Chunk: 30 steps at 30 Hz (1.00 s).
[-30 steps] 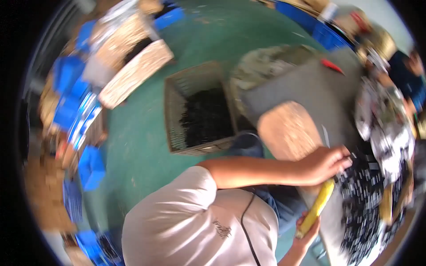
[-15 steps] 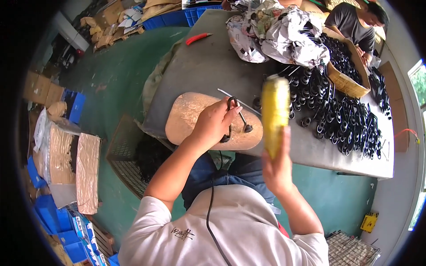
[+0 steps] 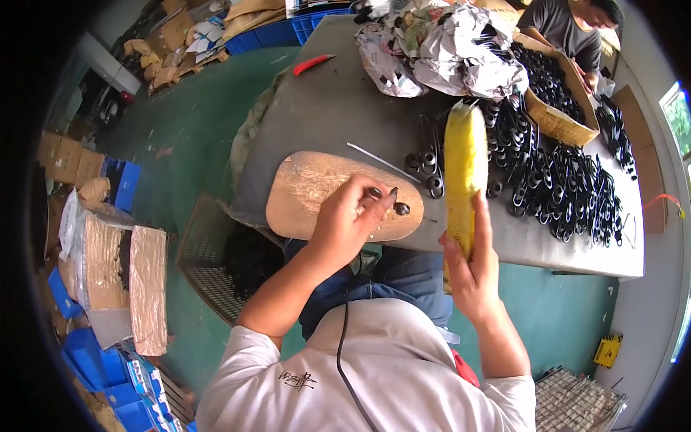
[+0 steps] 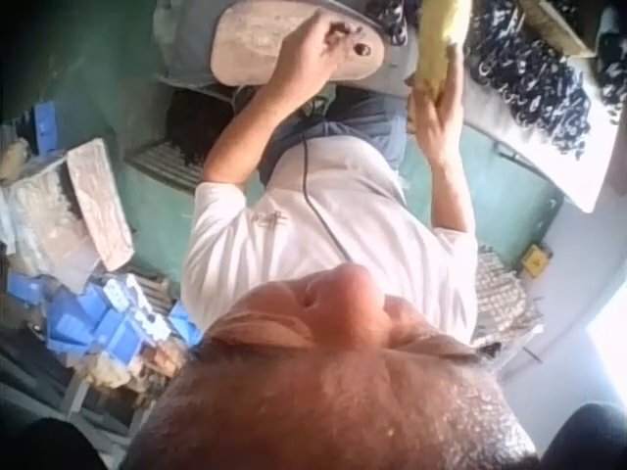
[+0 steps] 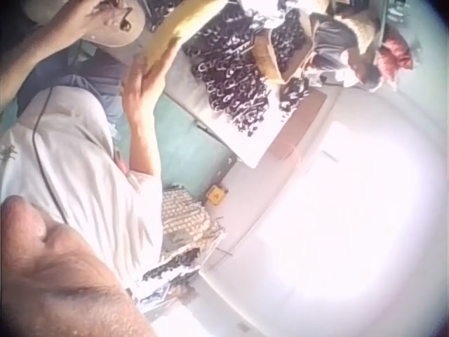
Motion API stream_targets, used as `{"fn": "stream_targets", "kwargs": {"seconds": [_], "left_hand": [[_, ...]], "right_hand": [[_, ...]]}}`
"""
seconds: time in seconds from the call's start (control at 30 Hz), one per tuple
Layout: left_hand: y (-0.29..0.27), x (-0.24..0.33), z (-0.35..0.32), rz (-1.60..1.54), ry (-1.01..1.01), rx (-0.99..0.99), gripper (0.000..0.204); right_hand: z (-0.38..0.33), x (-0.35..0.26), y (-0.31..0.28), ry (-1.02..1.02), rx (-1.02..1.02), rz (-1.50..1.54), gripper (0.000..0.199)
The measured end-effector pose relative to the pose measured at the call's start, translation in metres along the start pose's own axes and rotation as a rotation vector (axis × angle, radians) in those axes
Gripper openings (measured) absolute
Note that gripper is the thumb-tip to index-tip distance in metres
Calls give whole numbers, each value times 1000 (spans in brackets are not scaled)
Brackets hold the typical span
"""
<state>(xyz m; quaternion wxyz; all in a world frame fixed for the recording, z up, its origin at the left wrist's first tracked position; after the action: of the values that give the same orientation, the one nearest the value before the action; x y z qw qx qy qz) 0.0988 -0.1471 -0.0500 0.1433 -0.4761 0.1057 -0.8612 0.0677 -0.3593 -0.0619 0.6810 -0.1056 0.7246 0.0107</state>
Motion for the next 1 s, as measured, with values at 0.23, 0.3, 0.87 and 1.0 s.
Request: {"fn": "stream_targets", "kwargs": {"seconds": [0.23,0.3,0.87,1.0], "left_hand": [[20,-6,8,83,-1,-75,16],[16,-4,6,155,59,-54,17],[-255,9,-117,612,-263,740,16],[-322,-11,-166,933,-453,676,22]], "right_hand": [[9,34,30,-266,94,-475,65],[24,86,45,401,-148,-224,68],[54,57,40,-457,-78,-945,63],[103,35,23,-494,256,-891,34]]}}
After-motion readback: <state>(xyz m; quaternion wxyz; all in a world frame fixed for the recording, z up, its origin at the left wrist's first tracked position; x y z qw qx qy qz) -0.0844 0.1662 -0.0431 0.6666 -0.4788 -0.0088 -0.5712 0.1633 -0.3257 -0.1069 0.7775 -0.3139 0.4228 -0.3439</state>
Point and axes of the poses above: each hand's wrist, its own z-axis towards the middle knuckle, its own y-axis out of the palm, x = y × z, the point moved 7 cm from there along z, towards the middle knuckle, and after that the axes turned 7 degrees about y, right-handed, at the moved point
